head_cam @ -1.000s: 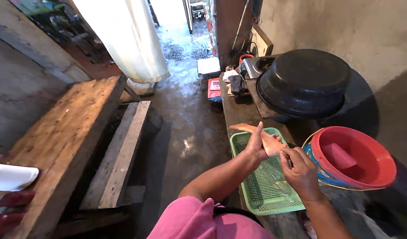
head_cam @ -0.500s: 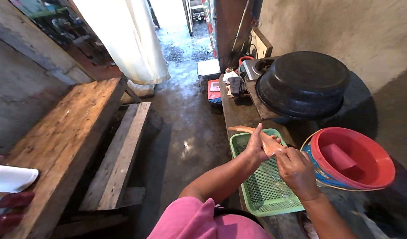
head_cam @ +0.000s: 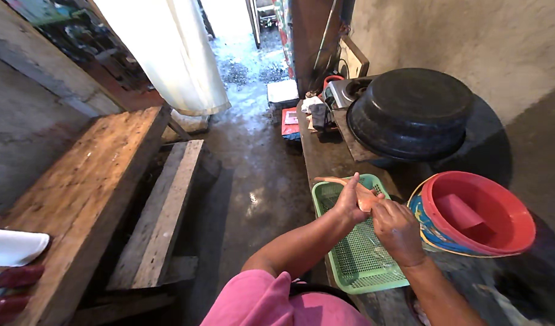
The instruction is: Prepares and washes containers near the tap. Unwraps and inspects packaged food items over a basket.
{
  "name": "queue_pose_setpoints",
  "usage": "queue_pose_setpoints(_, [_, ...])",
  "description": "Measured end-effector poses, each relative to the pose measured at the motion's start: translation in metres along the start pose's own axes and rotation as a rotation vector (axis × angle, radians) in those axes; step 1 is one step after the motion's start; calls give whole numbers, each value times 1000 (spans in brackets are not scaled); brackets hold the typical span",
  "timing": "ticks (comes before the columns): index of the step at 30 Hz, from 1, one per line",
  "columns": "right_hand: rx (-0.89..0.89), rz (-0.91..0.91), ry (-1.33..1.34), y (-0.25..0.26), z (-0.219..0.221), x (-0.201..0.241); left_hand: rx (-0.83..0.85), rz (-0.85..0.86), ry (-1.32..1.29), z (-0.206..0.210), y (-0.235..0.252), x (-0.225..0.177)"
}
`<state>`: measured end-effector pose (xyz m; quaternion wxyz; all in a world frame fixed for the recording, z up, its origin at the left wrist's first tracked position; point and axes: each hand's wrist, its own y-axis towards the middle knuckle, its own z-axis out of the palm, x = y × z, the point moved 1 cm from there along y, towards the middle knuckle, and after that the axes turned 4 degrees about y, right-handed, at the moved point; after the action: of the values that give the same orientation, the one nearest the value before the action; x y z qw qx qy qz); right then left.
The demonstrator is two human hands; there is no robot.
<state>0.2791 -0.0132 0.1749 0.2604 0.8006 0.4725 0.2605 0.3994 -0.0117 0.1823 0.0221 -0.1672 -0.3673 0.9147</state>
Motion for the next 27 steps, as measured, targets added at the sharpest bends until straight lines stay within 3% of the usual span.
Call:
queue_pose_setpoints(5, [57, 73, 89, 2, 0, -6, -18, -11, -33, -1, 1, 0])
queue_pose_setpoints(14, [390, 416, 645, 14, -13, -25, 35, -7, -25, -18, 13, -3])
queue_pose_setpoints(27, [578, 714, 1089, 14, -10, -48, 98, 45, 105, -29, 31, -4])
